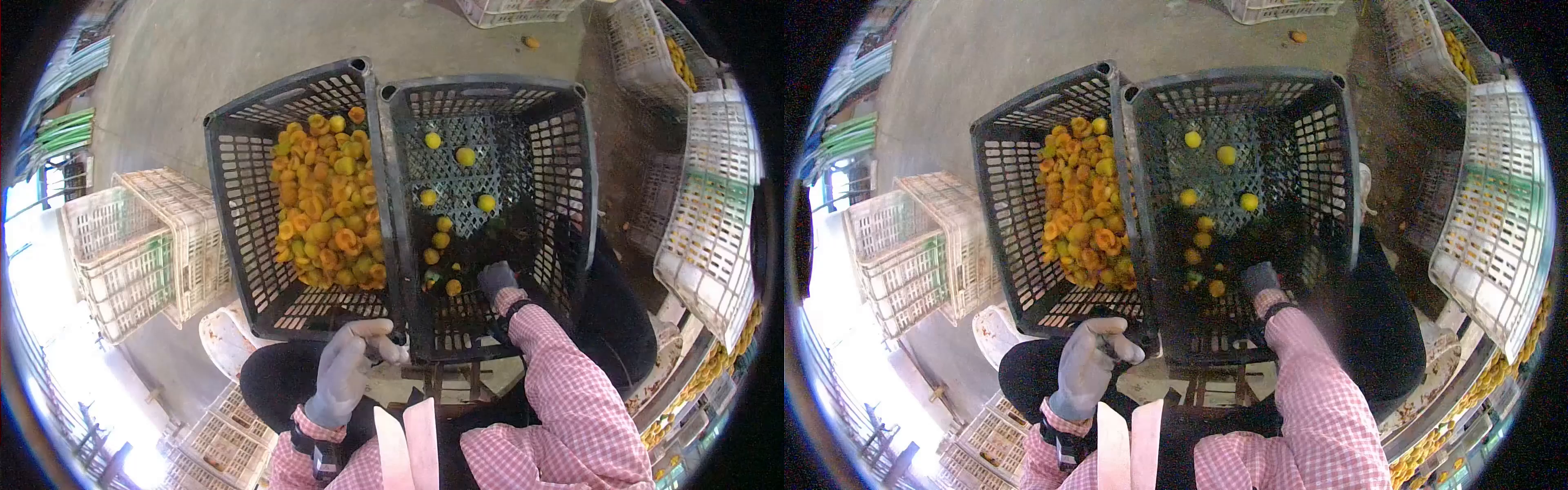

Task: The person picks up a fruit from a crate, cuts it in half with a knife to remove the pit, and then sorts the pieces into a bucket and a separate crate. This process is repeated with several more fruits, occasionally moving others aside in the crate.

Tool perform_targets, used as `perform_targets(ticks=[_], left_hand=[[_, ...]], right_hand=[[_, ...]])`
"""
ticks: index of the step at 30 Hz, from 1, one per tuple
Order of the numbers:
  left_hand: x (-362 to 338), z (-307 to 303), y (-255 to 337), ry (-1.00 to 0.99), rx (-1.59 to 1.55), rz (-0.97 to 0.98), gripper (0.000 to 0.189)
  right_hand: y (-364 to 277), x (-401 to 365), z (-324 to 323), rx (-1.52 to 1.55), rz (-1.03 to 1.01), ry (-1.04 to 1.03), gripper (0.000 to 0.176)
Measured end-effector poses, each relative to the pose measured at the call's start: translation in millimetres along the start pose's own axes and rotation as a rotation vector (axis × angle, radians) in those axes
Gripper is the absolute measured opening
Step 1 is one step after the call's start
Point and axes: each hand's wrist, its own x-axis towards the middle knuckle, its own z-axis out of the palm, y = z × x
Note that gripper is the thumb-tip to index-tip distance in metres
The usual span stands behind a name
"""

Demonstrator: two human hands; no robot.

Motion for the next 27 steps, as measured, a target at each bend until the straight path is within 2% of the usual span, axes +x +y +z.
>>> perform_targets(ticks=[2,3,5,6,8,9,10,11,13,14,15,17,18,19,21,22,23,25,26,27], left_hand=[[-18.9,8.4,3.3,-0.01,-0.004,-0.046,0.053],[26.0,-4.2,2.7,-0.039,0.014,0.023,0.053],[17.8,-2.1,4.3,-0.012,0.142,0.05,0.051],[15.4,-11.6,-1.2,-0.055,0.155,0.048,0.05],[17.2,-8.5,-2.7,-0.09,0.124,0.083,0.049],[15.4,-8.0,-4.4,-0.1,0.103,0.108,0.049],[18.1,-16.9,-9.4,-0.171,0.147,0.113,0.062],[15.7,-15.6,-15.9,-0.188,0.15,0.138,0.062],[12.8,3.2,-17.7,-0.176,0.363,0.38,0.079],[9.8,6.9,-18.4,-0.205,0.373,0.367,0.086],[12.5,6.9,-30.2,-0.202,0.399,0.468,0.085],[1.2,19.6,-34.7,-0.194,0.491,0.613,0.084],[-6.9,29.3,-38.8,-0.147,0.481,0.712,0.072],[-16.0,36.3,-43.6,-0.151,0.481,0.73,0.072],[-33.7,50.2,-51.6,-0.197,0.193,0.542,0.059],[-46.3,58.1,-54.4,-0.135,0.185,0.582,0.041],[-58.8,61.6,-51.9,-0.137,0.185,0.593,0.041],[-79.3,64.6,-43.6,-0.024,-0.077,0.401,0.031],[-80.3,61.9,-41.9,0.003,-0.188,0.44,0.026],[-84.9,58.8,-33.7,-0.032,-0.351,0.387,0.027]], right_hand=[[-3.3,-18.0,15.3,-0.254,-0.169,-0.011,0.025],[14.8,32.8,-19.2,-0.273,-0.141,0.059,0.025],[20.6,4.1,-33.0,-0.081,-0.053,0.041,0.027],[28.0,-10.1,-41.2,-0.081,-0.04,0.033,0.027],[52.7,-31.1,-72.6,0.399,-0.134,-0.154,0.029],[42.3,-53.3,-99.4,0.56,-0.07,-0.138,0.018],[39.2,-69.5,-110.0,0.984,-0.103,-0.049,0.02],[34.2,-85.7,-119.2,1.403,-0.156,0.049,0.023],[5.5,-128.5,-147.1,1.816,-0.338,0.208,0.031],[-15.6,-155.2,-158.0,1.846,-0.399,0.346,0.03],[-37.9,-183.3,-167.1,1.872,-0.464,0.485,0.03],[-75.8,-230.6,-166.9,1.653,-0.502,0.662,0.025],[-90.7,-245.1,-156.5,1.447,-0.507,0.81,0.027],[-105.0,-260.7,-145.9,1.24,-0.499,0.944,0.029],[-128.2,-292.9,-131.0,0.955,-0.586,1.097,0.023],[-136.6,-294.5,-117.4,1.054,-0.554,1.017,0.022],[-136.3,-304.3,-110.4,1.047,-0.561,1.026,0.022],[-127.9,-335.8,-104.0,1.814,-0.779,0.319,0.033],[-122.1,-357.5,-104.1,2.0,-0.835,0.14,0.037],[-115.1,-361.6,-94.3,1.997,-0.839,0.151,0.037]])
